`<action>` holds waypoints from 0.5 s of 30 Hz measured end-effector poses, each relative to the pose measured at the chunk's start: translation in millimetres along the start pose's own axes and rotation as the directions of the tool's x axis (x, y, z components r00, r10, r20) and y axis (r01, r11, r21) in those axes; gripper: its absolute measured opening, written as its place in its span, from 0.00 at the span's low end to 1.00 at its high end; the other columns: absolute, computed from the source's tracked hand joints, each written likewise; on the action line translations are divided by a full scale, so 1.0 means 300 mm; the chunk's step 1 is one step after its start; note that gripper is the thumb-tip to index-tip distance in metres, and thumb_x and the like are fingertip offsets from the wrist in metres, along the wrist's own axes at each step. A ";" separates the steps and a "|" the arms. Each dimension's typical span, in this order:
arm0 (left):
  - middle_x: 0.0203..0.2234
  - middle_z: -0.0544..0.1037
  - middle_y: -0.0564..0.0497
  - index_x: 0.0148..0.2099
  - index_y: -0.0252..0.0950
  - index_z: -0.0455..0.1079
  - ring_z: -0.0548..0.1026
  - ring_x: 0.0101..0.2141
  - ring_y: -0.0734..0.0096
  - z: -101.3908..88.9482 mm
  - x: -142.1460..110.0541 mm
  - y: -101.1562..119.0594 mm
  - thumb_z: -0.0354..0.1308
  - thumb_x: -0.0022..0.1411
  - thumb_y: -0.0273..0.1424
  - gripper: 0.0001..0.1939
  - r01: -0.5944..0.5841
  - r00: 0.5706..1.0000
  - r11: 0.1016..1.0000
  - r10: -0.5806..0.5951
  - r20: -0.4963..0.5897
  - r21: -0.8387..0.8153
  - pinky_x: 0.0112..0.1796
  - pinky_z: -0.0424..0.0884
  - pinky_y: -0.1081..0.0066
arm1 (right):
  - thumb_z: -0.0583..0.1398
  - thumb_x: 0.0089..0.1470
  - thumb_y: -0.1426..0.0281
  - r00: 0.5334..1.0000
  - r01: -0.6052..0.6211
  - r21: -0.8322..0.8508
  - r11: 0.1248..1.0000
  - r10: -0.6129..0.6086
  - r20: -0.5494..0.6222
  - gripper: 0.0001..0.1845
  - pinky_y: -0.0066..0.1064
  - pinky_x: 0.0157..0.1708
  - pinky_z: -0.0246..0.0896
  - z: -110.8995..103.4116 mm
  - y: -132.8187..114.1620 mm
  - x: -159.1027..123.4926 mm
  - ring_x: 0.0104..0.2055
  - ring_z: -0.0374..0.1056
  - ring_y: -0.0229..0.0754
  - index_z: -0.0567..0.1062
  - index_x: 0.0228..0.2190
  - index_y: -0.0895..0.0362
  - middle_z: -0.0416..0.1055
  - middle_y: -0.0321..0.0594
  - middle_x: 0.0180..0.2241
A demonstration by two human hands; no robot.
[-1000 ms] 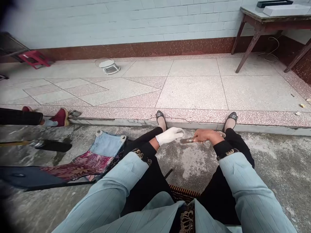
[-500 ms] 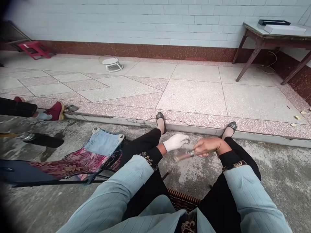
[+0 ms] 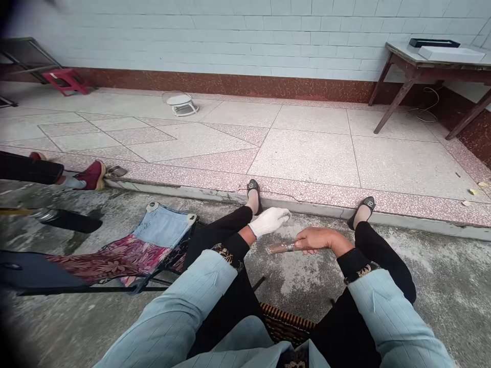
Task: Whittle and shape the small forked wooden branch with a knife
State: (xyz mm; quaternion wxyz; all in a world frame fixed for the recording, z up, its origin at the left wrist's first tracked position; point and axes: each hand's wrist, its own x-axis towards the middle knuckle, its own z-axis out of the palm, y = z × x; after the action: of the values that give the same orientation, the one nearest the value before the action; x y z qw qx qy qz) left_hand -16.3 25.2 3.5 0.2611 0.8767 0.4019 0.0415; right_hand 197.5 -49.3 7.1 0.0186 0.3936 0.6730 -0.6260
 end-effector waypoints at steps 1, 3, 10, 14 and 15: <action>0.33 0.77 0.49 0.42 0.36 0.71 0.72 0.34 0.67 -0.009 -0.004 0.002 0.47 0.64 0.33 0.13 -0.005 1.000 0.998 0.004 -0.012 -0.056 0.35 0.63 0.72 | 0.58 0.56 0.56 0.997 -0.061 0.022 0.998 0.062 -0.035 0.18 0.26 0.19 0.56 -0.006 0.012 0.023 0.19 0.61 0.33 0.71 0.25 0.57 0.70 0.37 0.21; 0.29 0.75 0.51 0.40 0.35 0.71 0.70 0.29 0.71 -0.019 -0.015 0.009 0.46 0.63 0.33 0.13 -0.021 1.000 0.979 0.021 0.000 -0.200 0.32 0.62 0.74 | 0.62 0.52 0.58 0.957 -0.163 0.158 0.974 0.195 -0.214 0.16 0.26 0.16 0.53 -0.040 0.036 0.063 0.16 0.59 0.33 0.69 0.23 0.57 0.67 0.35 0.17; 0.21 0.67 0.55 0.40 0.34 0.66 0.65 0.21 0.78 0.064 -0.041 0.035 0.46 0.63 0.38 0.13 0.127 0.953 0.759 0.086 0.291 -0.639 0.24 0.62 0.77 | 0.57 0.52 0.49 0.841 0.166 0.435 0.885 0.103 -0.531 0.22 0.25 0.19 0.57 -0.183 -0.001 0.033 0.20 0.60 0.32 0.66 0.30 0.57 0.67 0.35 0.24; 0.24 0.72 0.51 0.36 0.34 0.67 0.67 0.23 0.74 0.071 -0.020 0.019 0.48 0.62 0.35 0.11 0.113 0.982 0.906 -0.039 0.186 -0.409 0.26 0.63 0.74 | 0.58 0.50 0.47 0.942 0.231 0.397 0.888 -0.103 -0.319 0.25 0.25 0.19 0.56 -0.130 -0.046 -0.029 0.19 0.59 0.32 0.68 0.28 0.58 0.67 0.35 0.23; 0.26 0.73 0.50 0.36 0.34 0.68 0.68 0.25 0.72 0.062 -0.016 0.014 0.48 0.62 0.35 0.11 0.117 0.987 0.928 -0.070 0.142 -0.353 0.28 0.63 0.73 | 0.58 0.51 0.47 0.962 0.199 0.347 0.917 -0.115 -0.247 0.25 0.26 0.19 0.56 -0.109 -0.050 -0.037 0.19 0.59 0.32 0.69 0.28 0.58 0.67 0.35 0.23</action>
State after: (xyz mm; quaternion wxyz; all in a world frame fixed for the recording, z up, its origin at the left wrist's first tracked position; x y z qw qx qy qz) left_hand -11.5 11.8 -9.7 0.4441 0.7946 0.4114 0.0459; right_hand 212.1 -25.5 32.2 -0.1812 0.4016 0.5709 -0.6928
